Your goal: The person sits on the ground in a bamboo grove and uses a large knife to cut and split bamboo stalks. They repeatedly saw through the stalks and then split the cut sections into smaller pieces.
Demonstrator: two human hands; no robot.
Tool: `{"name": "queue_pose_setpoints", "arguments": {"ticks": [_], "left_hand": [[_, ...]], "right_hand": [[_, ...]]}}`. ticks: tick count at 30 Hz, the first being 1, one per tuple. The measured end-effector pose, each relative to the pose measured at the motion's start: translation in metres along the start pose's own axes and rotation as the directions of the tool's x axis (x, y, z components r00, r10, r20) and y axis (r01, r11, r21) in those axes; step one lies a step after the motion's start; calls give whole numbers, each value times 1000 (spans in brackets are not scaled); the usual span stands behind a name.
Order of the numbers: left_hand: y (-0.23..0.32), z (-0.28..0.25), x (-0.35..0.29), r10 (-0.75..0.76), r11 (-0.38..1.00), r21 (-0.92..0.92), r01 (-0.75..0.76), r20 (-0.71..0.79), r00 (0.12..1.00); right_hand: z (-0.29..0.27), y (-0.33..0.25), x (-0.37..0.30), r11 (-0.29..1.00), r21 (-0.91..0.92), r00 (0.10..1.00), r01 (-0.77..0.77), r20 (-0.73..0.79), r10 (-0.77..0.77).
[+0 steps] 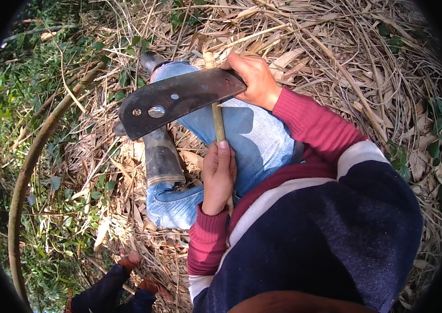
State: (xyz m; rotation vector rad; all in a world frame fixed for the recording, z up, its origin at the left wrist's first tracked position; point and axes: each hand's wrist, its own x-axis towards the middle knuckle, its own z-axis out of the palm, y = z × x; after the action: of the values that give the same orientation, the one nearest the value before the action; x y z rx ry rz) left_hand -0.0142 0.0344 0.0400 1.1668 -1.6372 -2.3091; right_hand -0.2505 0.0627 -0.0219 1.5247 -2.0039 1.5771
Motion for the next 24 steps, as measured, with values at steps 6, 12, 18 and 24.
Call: {"name": "queue_pose_setpoints", "arguments": {"ticks": [6, 12, 18, 24], "left_hand": [[0, 3, 1, -7, 1000, 29, 8, -38, 999], [2, -1, 3, -37, 995, -91, 39, 28, 999], [4, 3, 2, -44, 995, -87, 45, 17, 999], [6, 4, 11, -36, 992, -123, 41, 46, 998]], "right_hand": [[-2, 0, 3, 997, -66, 996, -42, 79, 47], [-6, -2, 14, 989, -124, 966, -82, 236, 109], [-7, 12, 14, 982, -177, 944, -59, 311, 112], [-7, 34, 12, 999, -29, 959, -23, 283, 31]]}}
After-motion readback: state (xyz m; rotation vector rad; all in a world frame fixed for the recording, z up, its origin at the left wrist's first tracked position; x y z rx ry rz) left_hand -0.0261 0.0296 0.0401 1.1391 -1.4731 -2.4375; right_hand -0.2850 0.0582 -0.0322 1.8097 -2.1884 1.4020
